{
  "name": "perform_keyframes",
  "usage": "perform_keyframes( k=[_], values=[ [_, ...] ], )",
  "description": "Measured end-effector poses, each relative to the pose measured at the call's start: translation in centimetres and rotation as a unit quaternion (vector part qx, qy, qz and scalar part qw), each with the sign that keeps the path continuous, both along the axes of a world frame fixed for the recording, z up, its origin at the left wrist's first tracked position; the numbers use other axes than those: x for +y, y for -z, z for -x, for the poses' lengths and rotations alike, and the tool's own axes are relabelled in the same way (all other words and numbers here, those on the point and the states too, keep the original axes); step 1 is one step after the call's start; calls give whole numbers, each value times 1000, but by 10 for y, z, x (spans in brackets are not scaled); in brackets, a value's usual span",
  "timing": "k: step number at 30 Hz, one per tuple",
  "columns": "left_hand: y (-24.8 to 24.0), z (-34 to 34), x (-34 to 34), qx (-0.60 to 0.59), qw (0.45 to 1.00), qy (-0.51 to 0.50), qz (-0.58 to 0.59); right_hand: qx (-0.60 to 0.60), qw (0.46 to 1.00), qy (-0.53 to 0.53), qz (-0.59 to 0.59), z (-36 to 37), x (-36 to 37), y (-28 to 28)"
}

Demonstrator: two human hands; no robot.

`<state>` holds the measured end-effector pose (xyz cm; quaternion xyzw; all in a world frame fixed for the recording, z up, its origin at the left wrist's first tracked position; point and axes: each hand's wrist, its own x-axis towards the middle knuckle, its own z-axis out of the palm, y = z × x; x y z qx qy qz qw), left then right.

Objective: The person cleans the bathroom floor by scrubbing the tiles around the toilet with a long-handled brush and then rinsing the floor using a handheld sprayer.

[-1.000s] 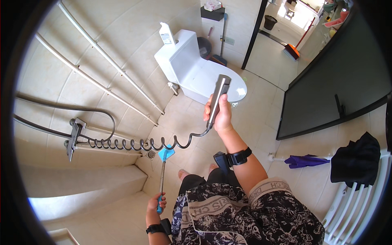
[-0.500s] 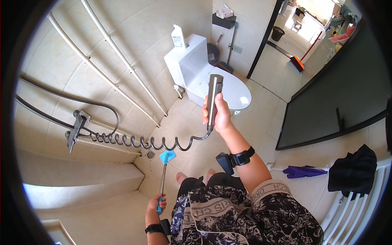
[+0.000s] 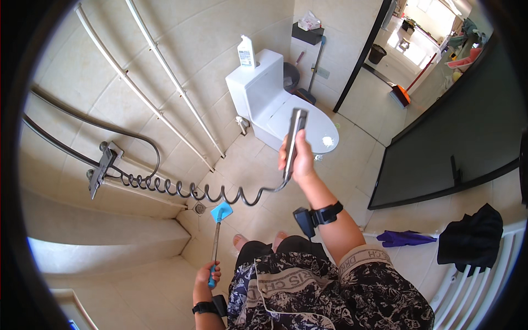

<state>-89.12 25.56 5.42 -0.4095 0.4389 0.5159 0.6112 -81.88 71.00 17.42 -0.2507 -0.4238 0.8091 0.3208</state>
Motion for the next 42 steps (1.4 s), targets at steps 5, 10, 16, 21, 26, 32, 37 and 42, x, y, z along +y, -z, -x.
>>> perform_keyframes(
  k=[5,10,16,21,26,32,37,42],
  values=[
    [6,0,-3,8,1000,18,-3,-81,994,-56,-38,0,-37,26],
    [8,-6,-12,15,1000,16,-3,-65,997,7,41,-13,-58,63],
    [22,-6,-15,8,1000,22,3,-97,994,-52,16,-12,-94,77],
    [33,-16,-25,9,1000,16,-3,-134,990,-50,-2,-12,-96,86],
    [36,-24,-29,20,1000,15,2,-144,988,3,47,-23,-106,94],
    [40,-30,-36,29,999,15,9,-177,983,19,48,-48,-105,103],
    [40,-26,-34,34,999,19,19,-184,975,89,86,-65,-89,111],
    [37,-24,-35,34,999,13,30,-169,976,100,99,-75,-77,99]
  ],
)
